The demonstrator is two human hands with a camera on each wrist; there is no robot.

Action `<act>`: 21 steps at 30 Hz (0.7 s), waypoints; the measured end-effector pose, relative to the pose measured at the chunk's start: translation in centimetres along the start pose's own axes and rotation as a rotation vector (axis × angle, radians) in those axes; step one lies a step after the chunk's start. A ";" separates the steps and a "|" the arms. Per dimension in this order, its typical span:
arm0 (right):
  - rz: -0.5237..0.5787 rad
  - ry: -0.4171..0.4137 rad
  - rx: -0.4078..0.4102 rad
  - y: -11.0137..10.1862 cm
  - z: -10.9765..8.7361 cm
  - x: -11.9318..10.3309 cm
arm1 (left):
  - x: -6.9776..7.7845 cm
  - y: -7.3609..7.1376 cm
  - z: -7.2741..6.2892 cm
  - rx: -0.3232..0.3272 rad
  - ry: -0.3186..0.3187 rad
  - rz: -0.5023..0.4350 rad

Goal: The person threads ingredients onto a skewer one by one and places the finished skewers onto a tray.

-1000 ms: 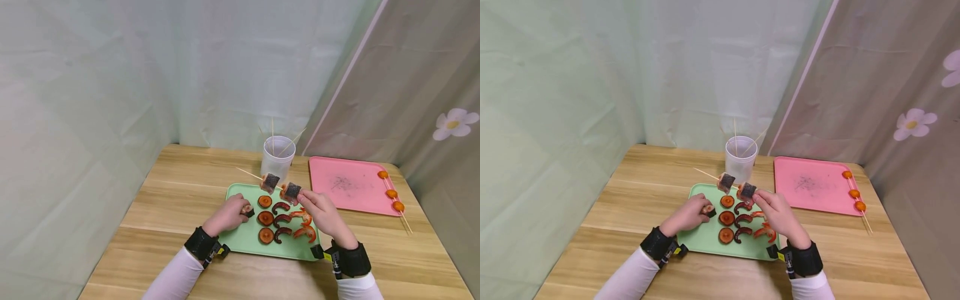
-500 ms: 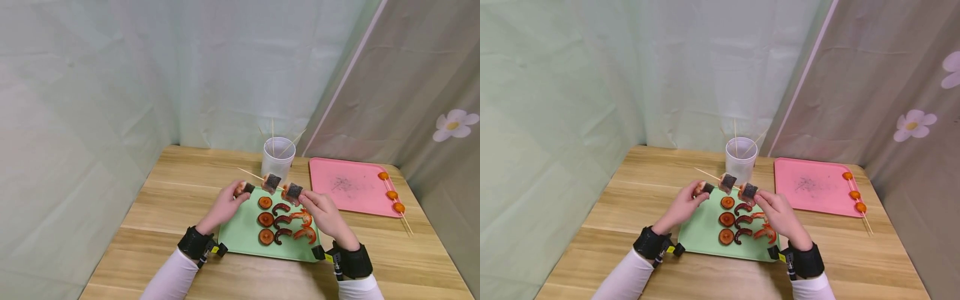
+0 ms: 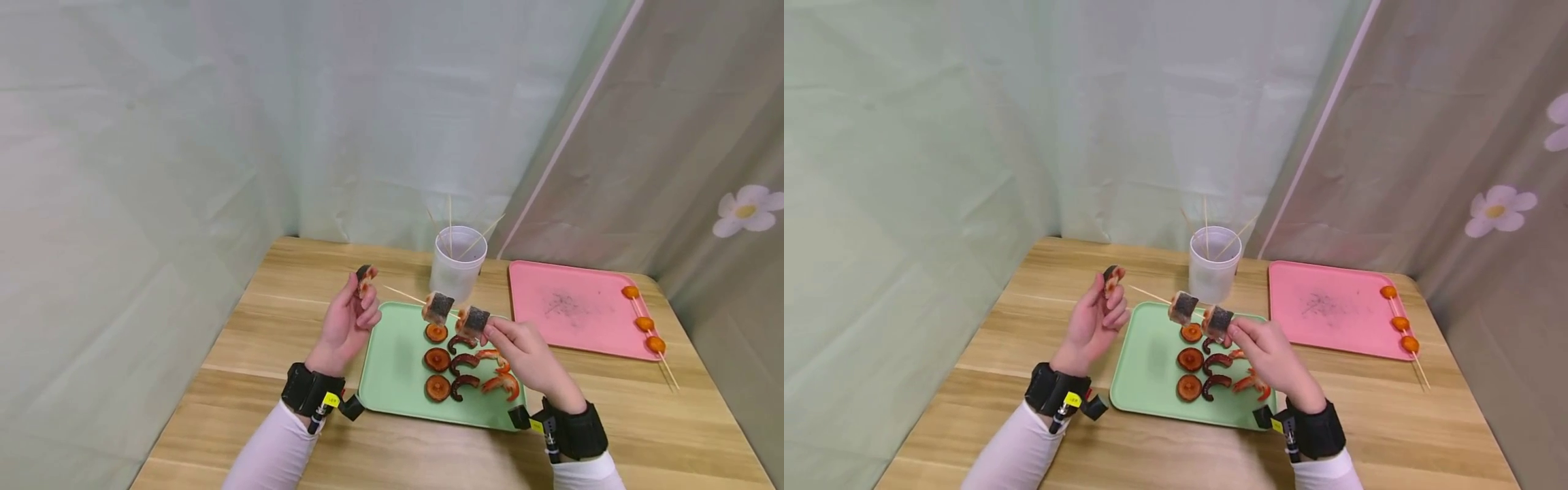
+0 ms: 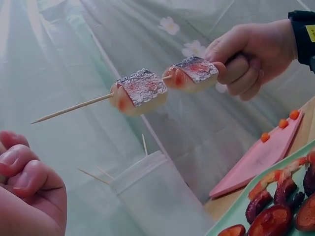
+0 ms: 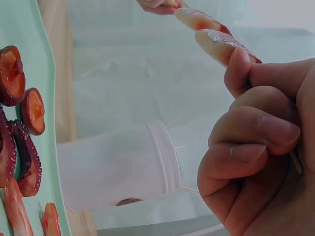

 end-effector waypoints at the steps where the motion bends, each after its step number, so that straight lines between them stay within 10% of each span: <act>1: 0.002 -0.002 -0.004 0.1 0.0 0.0 | 0.0 0.0 0.0 -0.014 -0.006 -0.021; 21: 0.013 -0.042 -0.060 1.2 0.2 -0.4 | -0.5 1.1 -0.5 -0.104 -0.072 -0.071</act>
Point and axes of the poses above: each hand's wrist, its own z-axis towards the middle knuckle, its own y-axis out of the palm, x = y × z, the point moved 6 cm from there along z, towards the middle knuckle, and after that the axes turned 2 degrees about -y, right-handed, at the moved point
